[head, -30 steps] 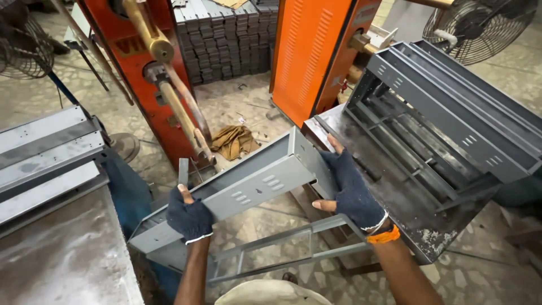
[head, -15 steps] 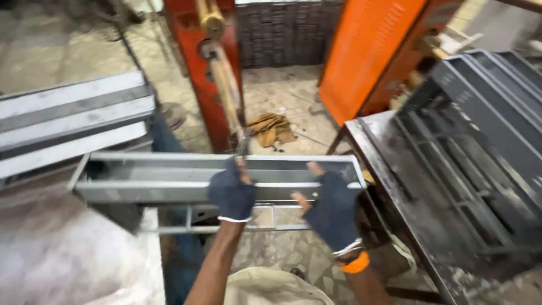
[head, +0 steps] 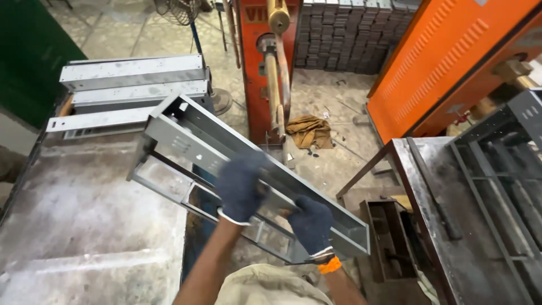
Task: The person spot welds painted sheet metal parts using a pedestal spot welding machine, holding each part under the copper electrodes and triggering welds that produce sparks. They reposition and flip the parts to weld multiple points, then set finished parts on the table and pick up new ones.
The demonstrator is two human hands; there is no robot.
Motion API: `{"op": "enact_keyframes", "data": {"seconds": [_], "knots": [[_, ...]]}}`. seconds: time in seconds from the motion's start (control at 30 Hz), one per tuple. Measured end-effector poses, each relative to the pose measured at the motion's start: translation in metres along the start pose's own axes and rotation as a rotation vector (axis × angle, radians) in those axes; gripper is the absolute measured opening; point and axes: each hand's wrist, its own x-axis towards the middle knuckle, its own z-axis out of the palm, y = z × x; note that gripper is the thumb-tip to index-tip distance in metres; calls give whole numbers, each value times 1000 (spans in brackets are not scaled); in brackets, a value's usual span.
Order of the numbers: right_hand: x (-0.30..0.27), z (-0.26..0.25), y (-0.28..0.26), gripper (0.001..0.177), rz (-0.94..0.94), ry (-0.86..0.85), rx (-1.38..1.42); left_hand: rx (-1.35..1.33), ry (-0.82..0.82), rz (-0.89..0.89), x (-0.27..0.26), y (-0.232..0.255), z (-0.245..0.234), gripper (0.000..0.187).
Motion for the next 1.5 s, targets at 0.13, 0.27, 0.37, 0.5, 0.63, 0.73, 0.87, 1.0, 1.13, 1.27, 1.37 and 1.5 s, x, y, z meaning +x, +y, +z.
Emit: {"op": "enact_keyframes", "data": {"seconds": [0.13,0.27,0.37,0.5,0.63,0.73,0.87,1.0,1.13,1.27,1.37,1.5], "knots": [[-2,-15,11,34,113,-133,14,117,415,-37,42,-46,-49,28],[-10,-18,44,36,255,-165,253,-115,311,-536,70,-99,-91,33],[-10,-26,55,37,197,-214,276,-405,-97,-802,59,-155,-88,35],[-11,-31,75,37,272,-315,331,-613,-582,-953,41,-179,-67,36],[-22,-39,112,39,199,-377,242,-665,-659,-1035,13,-159,-41,37],[-34,-36,146,34,243,-402,251,-580,-634,-1082,-14,-143,-26,39],[-45,-29,157,39,296,-593,68,-465,-558,-882,-25,-101,-10,43],[-59,-5,137,60,438,-609,292,-591,-519,-1006,-24,-47,12,42],[-73,16,128,63,308,-615,323,-598,-559,-979,-34,-17,34,48],[-67,14,103,62,333,-577,448,-590,-594,-977,-51,-10,52,48],[-51,0,72,64,200,-561,480,-570,-599,-954,-60,-9,50,48],[-51,21,83,43,250,-541,684,-545,-558,-990,-54,-10,43,50]]}}
